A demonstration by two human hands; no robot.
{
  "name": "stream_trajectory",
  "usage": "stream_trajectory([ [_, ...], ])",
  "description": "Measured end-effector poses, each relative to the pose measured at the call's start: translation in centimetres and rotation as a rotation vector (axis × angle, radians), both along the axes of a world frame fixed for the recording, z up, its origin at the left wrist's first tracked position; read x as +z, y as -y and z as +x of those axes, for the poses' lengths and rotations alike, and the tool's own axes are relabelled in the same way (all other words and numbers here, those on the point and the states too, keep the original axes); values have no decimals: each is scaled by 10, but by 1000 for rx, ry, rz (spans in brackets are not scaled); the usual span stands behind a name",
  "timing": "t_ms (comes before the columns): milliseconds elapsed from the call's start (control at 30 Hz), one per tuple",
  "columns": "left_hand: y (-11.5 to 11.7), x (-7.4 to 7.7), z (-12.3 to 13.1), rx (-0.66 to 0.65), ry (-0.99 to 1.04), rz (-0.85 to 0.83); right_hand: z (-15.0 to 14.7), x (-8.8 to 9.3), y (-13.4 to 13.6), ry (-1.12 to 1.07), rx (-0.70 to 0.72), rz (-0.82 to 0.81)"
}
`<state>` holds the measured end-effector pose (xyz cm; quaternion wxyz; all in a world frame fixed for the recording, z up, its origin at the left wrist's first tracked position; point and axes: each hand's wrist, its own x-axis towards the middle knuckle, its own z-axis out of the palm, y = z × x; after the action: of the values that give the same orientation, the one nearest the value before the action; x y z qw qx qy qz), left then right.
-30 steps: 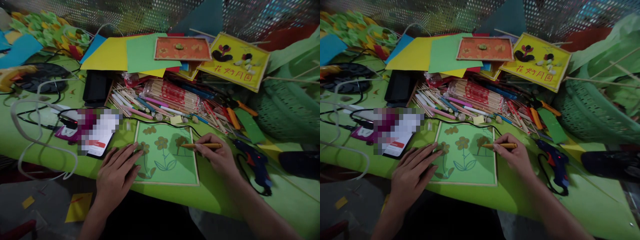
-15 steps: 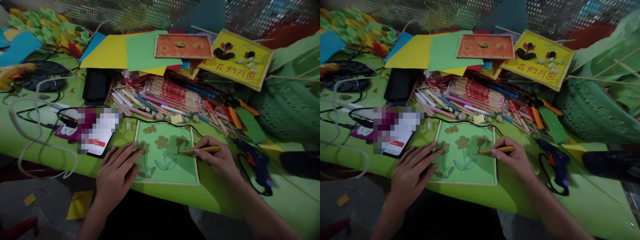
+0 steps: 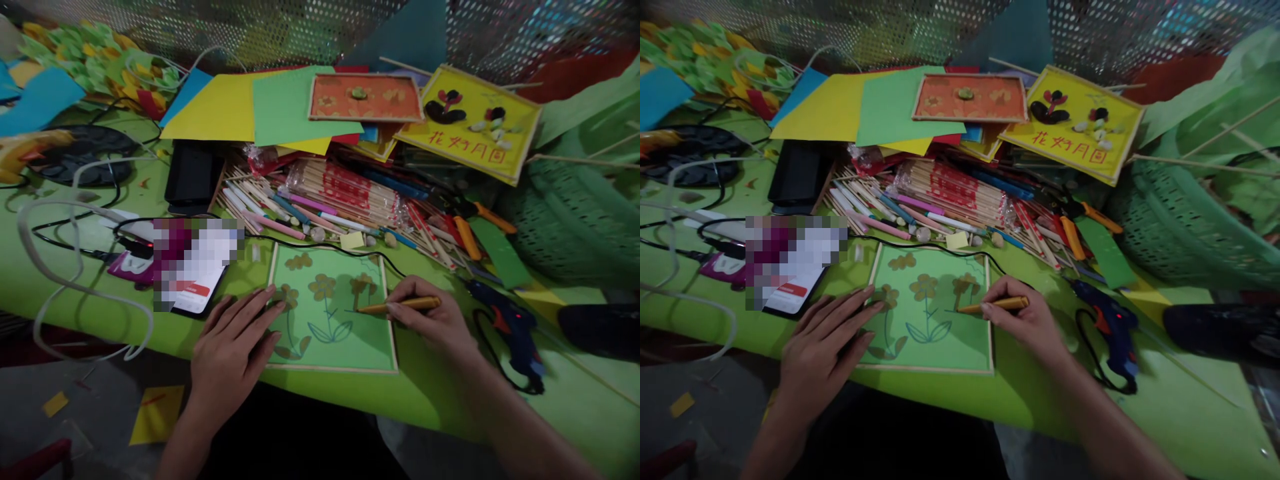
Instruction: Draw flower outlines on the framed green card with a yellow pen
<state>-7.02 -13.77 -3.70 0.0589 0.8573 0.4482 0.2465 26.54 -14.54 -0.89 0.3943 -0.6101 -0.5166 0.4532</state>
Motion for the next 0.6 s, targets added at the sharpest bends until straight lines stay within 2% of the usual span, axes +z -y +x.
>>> stream_trajectory([
  [233, 1, -1, -1, 0, -5, 6, 1, -3, -5, 22, -97, 65],
  [600, 1, -2, 0, 2, -4, 14, 3, -5, -5, 15, -90, 73],
])
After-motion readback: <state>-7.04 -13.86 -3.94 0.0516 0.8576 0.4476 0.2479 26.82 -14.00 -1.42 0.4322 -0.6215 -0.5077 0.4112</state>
